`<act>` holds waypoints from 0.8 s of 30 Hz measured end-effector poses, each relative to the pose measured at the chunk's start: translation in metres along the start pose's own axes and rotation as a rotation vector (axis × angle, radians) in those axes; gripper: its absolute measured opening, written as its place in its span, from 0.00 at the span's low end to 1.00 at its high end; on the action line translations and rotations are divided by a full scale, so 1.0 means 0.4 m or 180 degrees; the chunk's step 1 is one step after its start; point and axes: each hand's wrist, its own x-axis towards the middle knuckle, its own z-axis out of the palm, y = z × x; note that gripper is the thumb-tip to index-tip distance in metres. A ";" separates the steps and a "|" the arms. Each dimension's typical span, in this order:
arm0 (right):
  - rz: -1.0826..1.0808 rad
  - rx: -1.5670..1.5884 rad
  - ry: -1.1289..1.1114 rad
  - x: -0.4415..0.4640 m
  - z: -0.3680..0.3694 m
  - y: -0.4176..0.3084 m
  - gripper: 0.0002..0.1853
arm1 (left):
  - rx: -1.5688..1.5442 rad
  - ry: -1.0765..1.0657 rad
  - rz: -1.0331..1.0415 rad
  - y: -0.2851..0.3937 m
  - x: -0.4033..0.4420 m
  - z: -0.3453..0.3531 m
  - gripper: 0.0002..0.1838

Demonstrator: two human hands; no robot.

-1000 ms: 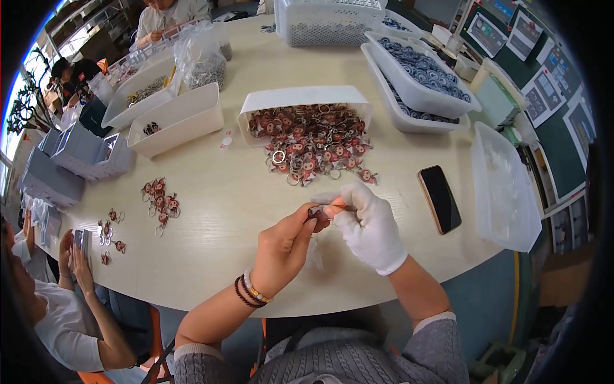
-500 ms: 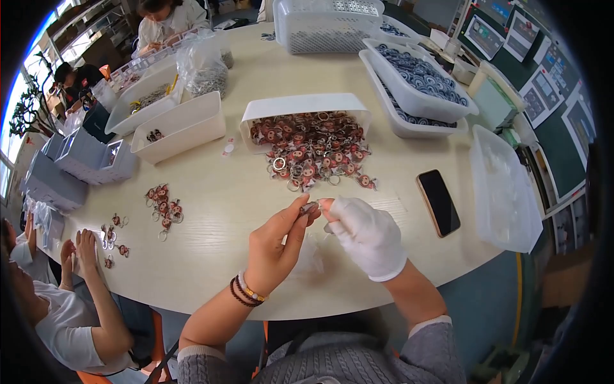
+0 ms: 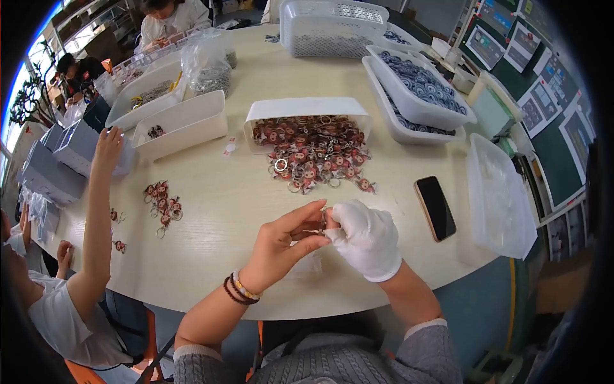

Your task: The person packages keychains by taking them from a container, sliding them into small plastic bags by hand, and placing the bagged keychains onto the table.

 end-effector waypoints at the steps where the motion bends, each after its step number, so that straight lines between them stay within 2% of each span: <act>1: -0.0040 0.0028 0.0008 -0.001 -0.003 0.001 0.09 | -0.0367 -0.0277 -0.0087 0.004 0.008 -0.011 0.28; 2: -0.0200 -0.0022 -0.0036 -0.001 -0.004 0.005 0.11 | -0.0697 -0.0522 -0.0162 0.010 0.012 -0.028 0.28; 4: -0.0495 0.0054 -0.0045 0.004 -0.001 0.006 0.12 | -0.0194 -0.0480 -0.0003 0.012 0.009 -0.032 0.28; 6: -0.0275 0.0225 -0.0186 0.004 -0.009 0.002 0.11 | -0.0113 -0.0459 -0.0017 0.028 0.007 -0.031 0.28; 7: -0.0383 0.0300 -0.0181 0.001 -0.005 -0.002 0.11 | -0.0044 -0.0401 0.0051 0.032 0.005 -0.032 0.27; 9: 0.0089 0.0511 -0.0130 -0.001 -0.004 -0.005 0.08 | 0.0107 -0.0348 0.0183 0.032 0.002 -0.032 0.27; 10: -0.0040 0.0530 -0.0117 0.005 -0.009 -0.003 0.08 | 0.0066 -0.0386 0.0139 0.033 0.002 -0.031 0.27; 12: 0.0349 0.0930 -0.0240 0.004 -0.016 -0.003 0.07 | -0.0453 -0.0392 -0.0066 0.028 0.004 -0.036 0.26; 13: 0.0254 0.0972 -0.0268 -0.007 -0.018 0.006 0.07 | -0.0416 -0.0296 -0.0032 0.025 0.013 -0.056 0.26; 15: 0.0264 0.1506 -0.0470 -0.032 -0.021 0.028 0.07 | -0.1427 0.0148 -0.0117 0.013 0.035 -0.108 0.25; 16: 0.0189 0.1551 -0.0518 -0.035 -0.019 0.026 0.07 | -0.1403 0.0240 -0.0088 0.007 0.038 -0.128 0.25; 18: 0.1047 0.2367 -0.0423 -0.028 -0.011 0.015 0.06 | -0.1379 -0.0067 0.0007 0.000 0.043 -0.161 0.26; 19: 0.1172 0.2537 -0.0336 -0.018 -0.001 0.000 0.03 | -0.1300 -0.0148 0.0011 0.010 0.038 -0.151 0.28; 20: 0.1130 0.2586 -0.0385 -0.012 0.012 -0.011 0.03 | -0.0823 -0.0225 0.0386 0.001 0.036 -0.135 0.30; 22: 0.1594 0.2301 0.0015 -0.010 0.036 -0.027 0.08 | -0.0373 -0.0204 0.0332 0.020 0.024 -0.105 0.33; 24: 0.1402 0.2098 -0.0024 -0.021 0.049 0.004 0.11 | -0.0435 -0.0310 0.0164 0.045 0.015 -0.089 0.36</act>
